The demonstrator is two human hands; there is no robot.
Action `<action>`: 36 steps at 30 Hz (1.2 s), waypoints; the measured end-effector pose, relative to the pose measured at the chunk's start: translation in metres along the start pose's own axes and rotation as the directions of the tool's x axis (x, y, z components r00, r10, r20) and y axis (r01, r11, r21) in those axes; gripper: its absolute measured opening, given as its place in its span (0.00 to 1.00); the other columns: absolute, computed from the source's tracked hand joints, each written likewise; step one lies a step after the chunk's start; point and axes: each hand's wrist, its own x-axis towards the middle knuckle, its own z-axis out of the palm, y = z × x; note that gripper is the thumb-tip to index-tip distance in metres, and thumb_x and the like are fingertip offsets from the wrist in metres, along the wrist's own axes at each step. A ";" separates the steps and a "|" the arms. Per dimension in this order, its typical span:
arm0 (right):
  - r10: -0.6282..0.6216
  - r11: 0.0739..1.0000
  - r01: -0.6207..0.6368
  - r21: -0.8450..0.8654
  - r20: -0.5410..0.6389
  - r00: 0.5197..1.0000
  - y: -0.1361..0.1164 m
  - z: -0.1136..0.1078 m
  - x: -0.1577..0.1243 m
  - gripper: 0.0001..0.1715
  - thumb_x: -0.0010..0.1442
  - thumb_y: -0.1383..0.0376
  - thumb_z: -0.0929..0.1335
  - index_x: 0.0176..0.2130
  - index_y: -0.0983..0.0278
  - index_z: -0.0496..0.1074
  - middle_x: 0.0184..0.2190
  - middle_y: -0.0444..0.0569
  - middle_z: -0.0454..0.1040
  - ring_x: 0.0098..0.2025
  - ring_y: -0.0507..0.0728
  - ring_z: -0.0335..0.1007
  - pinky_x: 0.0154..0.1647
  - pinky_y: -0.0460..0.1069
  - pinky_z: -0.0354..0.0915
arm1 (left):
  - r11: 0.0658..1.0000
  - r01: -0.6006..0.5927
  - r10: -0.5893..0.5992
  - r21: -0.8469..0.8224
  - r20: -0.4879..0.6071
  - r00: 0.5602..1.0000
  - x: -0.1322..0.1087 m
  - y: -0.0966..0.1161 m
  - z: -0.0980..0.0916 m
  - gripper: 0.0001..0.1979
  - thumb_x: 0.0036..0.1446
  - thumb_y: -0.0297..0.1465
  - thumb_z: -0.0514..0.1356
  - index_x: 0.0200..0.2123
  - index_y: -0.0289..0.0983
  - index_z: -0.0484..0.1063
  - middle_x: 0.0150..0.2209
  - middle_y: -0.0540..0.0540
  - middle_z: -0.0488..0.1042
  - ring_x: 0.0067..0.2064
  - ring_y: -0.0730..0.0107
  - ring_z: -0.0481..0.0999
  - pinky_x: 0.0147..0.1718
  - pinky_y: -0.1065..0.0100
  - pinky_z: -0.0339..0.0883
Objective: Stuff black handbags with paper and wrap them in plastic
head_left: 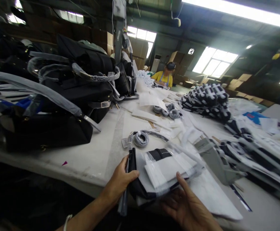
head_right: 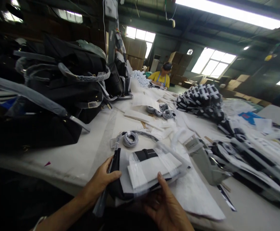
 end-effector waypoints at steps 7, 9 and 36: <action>-0.345 0.938 0.346 -0.010 -0.103 0.933 -0.017 0.005 0.000 0.37 0.50 0.48 0.76 0.51 0.66 0.69 0.36 0.51 0.80 0.34 0.59 0.78 0.37 0.54 0.74 | 0.955 -0.141 0.182 0.262 -0.139 0.974 0.013 -0.010 0.041 0.41 0.47 0.43 0.66 0.62 0.36 0.59 0.61 0.38 0.67 0.64 0.47 0.64 0.63 0.52 0.59; -0.479 0.874 0.485 0.013 -0.141 0.867 -0.025 -0.003 0.000 0.36 0.49 0.51 0.77 0.51 0.64 0.70 0.37 0.48 0.81 0.35 0.59 0.78 0.35 0.53 0.75 | 0.945 -0.202 0.238 0.259 -0.118 0.964 0.018 -0.002 0.061 0.40 0.48 0.43 0.66 0.62 0.38 0.58 0.61 0.40 0.67 0.65 0.48 0.63 0.63 0.53 0.59; -0.791 0.291 0.939 0.186 -0.504 0.345 -0.316 -0.243 -0.059 0.10 0.58 0.74 0.67 0.38 0.60 0.71 0.25 0.35 0.76 0.22 0.51 0.73 0.23 0.45 0.73 | 0.975 -0.067 0.035 0.210 0.152 0.988 0.061 -0.035 0.129 0.35 0.52 0.61 0.57 0.52 0.42 0.71 0.38 0.46 0.76 0.35 0.62 0.75 0.34 0.64 0.70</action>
